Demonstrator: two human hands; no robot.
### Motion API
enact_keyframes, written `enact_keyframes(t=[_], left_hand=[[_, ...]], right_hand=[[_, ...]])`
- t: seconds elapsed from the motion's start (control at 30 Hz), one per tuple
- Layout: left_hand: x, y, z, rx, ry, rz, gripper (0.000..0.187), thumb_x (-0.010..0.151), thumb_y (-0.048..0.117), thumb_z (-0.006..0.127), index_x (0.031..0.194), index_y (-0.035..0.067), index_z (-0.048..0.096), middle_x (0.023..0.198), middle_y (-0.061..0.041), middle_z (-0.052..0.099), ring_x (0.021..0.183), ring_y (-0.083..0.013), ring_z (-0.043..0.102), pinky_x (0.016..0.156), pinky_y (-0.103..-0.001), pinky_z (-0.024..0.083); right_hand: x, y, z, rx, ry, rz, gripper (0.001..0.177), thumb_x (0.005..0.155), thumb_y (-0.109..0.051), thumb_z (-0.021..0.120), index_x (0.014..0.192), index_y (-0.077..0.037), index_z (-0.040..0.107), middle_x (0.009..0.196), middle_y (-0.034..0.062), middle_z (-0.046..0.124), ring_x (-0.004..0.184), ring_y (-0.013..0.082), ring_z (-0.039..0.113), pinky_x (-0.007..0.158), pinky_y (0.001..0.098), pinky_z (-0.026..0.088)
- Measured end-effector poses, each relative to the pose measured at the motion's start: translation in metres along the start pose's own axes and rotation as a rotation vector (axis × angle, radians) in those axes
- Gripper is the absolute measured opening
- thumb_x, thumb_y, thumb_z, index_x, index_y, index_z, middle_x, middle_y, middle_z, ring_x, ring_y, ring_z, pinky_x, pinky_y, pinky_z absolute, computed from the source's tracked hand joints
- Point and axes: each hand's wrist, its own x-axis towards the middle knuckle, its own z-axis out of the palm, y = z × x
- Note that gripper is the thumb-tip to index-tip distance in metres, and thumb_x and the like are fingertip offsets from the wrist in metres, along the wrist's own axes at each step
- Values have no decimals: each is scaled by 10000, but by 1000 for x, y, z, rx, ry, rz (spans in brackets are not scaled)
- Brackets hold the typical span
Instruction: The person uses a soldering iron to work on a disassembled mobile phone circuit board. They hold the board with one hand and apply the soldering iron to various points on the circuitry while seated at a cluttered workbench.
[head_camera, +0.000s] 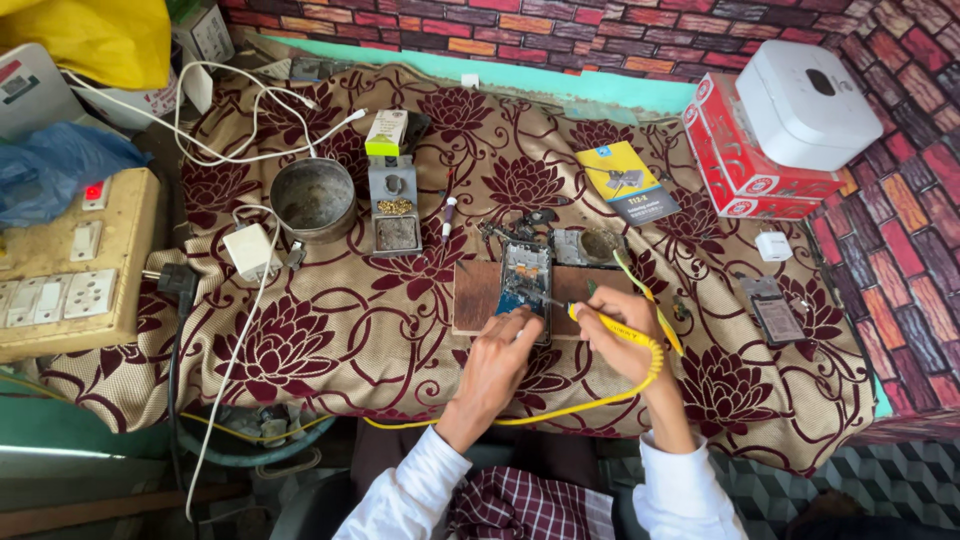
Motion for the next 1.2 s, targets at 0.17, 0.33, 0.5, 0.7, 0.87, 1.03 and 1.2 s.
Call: enact_keyframes(t=[0.17,0.33,0.5,0.7,0.87,1.03,1.2], left_hand=[[0,-23,0,-23,102,-107,362,796,-198,519,1085,9,587,1016,-176,708,839,-318,687,687,-407,567],[-2,-41,-4,23,174,-163,213,930,-136,541,1081,7,590,925,-155,711,722,-261,691,578,-369,552],[-4,-39,-6,-3,185,-196,91,966,-54,607,1006,20,573,863,-149,694,656,-249,649,543,-378,501],[-3,-37,-8,-3,146,-327,204,960,6,683,861,13,505,720,-125,636,504,-248,516,437,-395,359],[-9,-30,-14,-31,166,-269,181,955,-3,667,884,25,502,735,-126,621,521,-239,518,456,-386,379],[-10,-21,-17,-26,155,-243,171,950,-8,665,902,20,503,738,-130,617,547,-255,533,468,-391,392],[-9,-16,-19,9,107,-248,120,944,1,672,941,38,558,732,-116,635,545,-255,560,491,-392,424]], right_hand=[[-6,10,2,64,31,-24,228,933,-119,692,748,-2,630,603,33,661,508,48,583,466,218,424],[-10,20,5,96,53,-50,200,934,-125,688,780,-9,635,624,22,665,524,38,580,477,208,428],[-17,21,9,90,84,-28,202,930,-123,692,778,-1,642,619,20,669,517,44,575,477,215,424],[-25,18,13,122,103,-26,182,933,-119,681,795,-3,655,632,18,666,527,46,584,483,214,435],[-30,19,19,52,142,-57,161,924,-118,686,813,-3,671,625,21,685,533,46,607,482,212,442],[-38,21,19,82,184,-63,158,930,-115,690,826,3,679,628,15,675,537,40,582,478,219,420],[-62,20,17,50,299,13,118,924,-106,687,862,-9,712,600,19,633,519,44,534,464,235,385]])
